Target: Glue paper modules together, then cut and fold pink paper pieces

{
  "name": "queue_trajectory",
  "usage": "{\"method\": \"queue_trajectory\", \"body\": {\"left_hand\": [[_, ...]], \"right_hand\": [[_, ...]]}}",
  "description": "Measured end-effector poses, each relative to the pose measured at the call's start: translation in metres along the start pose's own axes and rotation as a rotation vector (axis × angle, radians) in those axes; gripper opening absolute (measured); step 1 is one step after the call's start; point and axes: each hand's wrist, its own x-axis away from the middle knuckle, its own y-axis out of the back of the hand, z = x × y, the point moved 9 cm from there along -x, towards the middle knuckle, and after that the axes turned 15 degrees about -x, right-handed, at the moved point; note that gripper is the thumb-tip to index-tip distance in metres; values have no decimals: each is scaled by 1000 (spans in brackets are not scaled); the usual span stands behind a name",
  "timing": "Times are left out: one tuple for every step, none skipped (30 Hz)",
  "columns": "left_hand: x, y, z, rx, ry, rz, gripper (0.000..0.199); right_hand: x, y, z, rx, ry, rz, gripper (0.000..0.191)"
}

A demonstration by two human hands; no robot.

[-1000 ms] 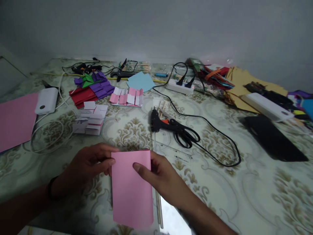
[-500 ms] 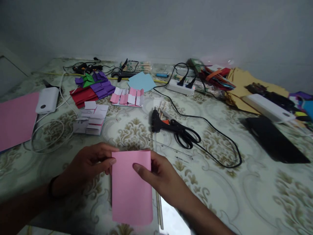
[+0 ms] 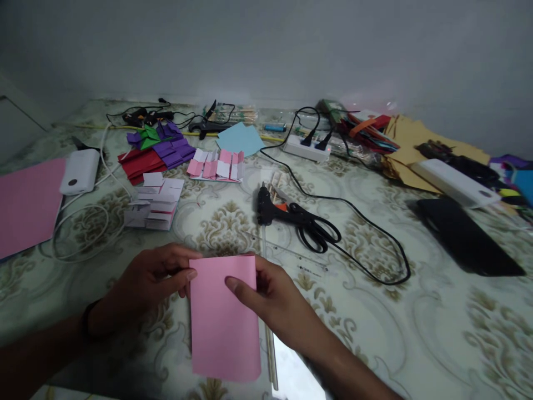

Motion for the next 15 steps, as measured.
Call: {"method": "queue_trajectory", "body": {"left_hand": [[0, 0, 0, -23, -3, -2, 16], [0, 1, 0, -47, -3, -7, 16], [-1, 2, 0, -70, -4, -17, 17], [-1, 4, -1, -93, -8, -30, 18], [-1, 6, -3, -117, -12, -44, 19], [-2, 7, -5, -142, -18, -59, 20], [-2, 8, -7, -163, -30, -70, 20], [-3, 9, -9, -178, -42, -80, 19], [-3, 10, -11, -186, -50, -85, 19], [-3, 10, -11, -186, -53, -90, 19], [-3, 11, -11, -181, -52, -96, 20], [-3, 11, -11, -177, -48, -103, 20], [-3, 12, -10, -177, -40, -109, 20], [-2, 12, -9, -178, -33, -116, 20], [-2, 12, -8, -178, -28, -119, 19]], "right_hand": [[0, 0, 0, -5, 3, -3, 46], [0, 1, 0, -14, 6, -10, 46], [0, 2, 0, -22, 6, -21, 47], [0, 3, 1, -29, 9, -33, 47], [-1, 4, 1, -32, 13, -44, 49], [-1, 5, 2, -29, 19, -55, 50], [-2, 6, 3, -22, 26, -61, 51], [-2, 6, 4, -13, 32, -65, 52], [-3, 7, 5, -3, 37, -68, 53], [-4, 7, 6, 5, 44, -71, 54], [-4, 8, 6, 11, 50, -76, 54], [-4, 9, 7, 15, 58, -81, 54], [-4, 10, 7, 19, 63, -86, 55], [-4, 11, 7, 23, 69, -92, 54], [-4, 12, 7, 28, 75, -96, 54]]}}
